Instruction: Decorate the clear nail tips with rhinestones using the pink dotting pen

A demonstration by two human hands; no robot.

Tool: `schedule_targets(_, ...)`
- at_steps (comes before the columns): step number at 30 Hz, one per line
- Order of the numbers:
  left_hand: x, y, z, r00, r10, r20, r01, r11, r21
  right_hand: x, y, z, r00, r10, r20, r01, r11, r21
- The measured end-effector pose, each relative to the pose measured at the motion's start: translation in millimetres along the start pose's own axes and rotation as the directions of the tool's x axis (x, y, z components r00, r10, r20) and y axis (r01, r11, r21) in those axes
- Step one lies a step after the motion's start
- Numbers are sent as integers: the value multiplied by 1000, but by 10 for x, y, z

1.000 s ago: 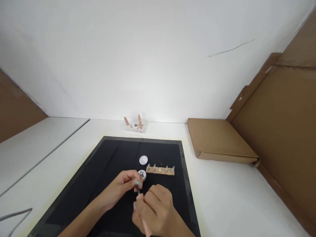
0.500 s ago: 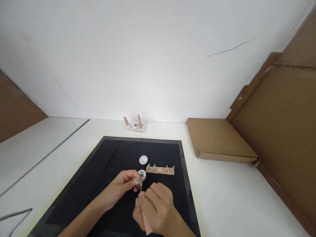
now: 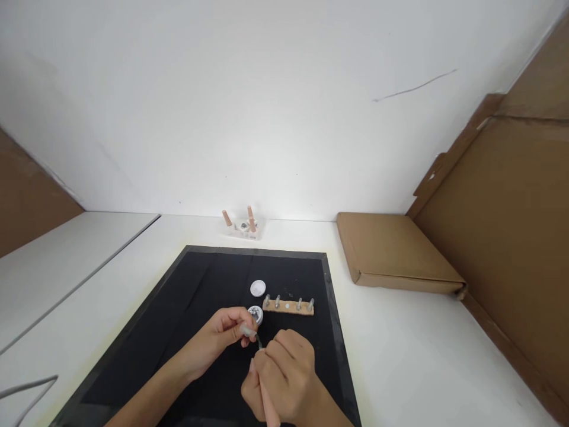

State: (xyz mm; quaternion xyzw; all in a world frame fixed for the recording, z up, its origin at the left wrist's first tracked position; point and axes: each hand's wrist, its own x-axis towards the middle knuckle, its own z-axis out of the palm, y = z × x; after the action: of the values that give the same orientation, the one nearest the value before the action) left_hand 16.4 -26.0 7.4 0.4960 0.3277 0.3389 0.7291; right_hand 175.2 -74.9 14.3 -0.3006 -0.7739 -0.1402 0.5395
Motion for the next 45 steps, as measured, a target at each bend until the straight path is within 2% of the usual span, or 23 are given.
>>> schedule_targets(7,-8,3,3,1000,6,-3,-6,1000,-12,-5,-18,2,999,-24,30,24,1000,-2)
schedule_targets(12,-4,-22,-24,1000,12,2,-12,1000,-5,3,-11,0,1000,10,-8,-10,1000,4)
schedule_targets(18,-10,-10,-14,1000,5,-6,-5,1000,-15,-14,-15,8,997,-57,43,58,998,-26)
schedule_targets(25,-7,-10,-8,1000,9,1,-9,1000,-8,-22,-12,-9,1000,7,23,-7,1000,0)
schedule_targets(31,-11,2,5,1000,3,-2,-3,1000,-22,-15,-3,14,997,-68,45,69,997,-28)
schedule_targets(36,-9,13,22,1000,-6,2,7,999,-34,5,-8,4,998,-35,45,36,999,-23)
schedule_targets(45,19,-23,7,999,-18,-29,18,1000,0,32,-12,-8,998,-51,36,52,998,-23)
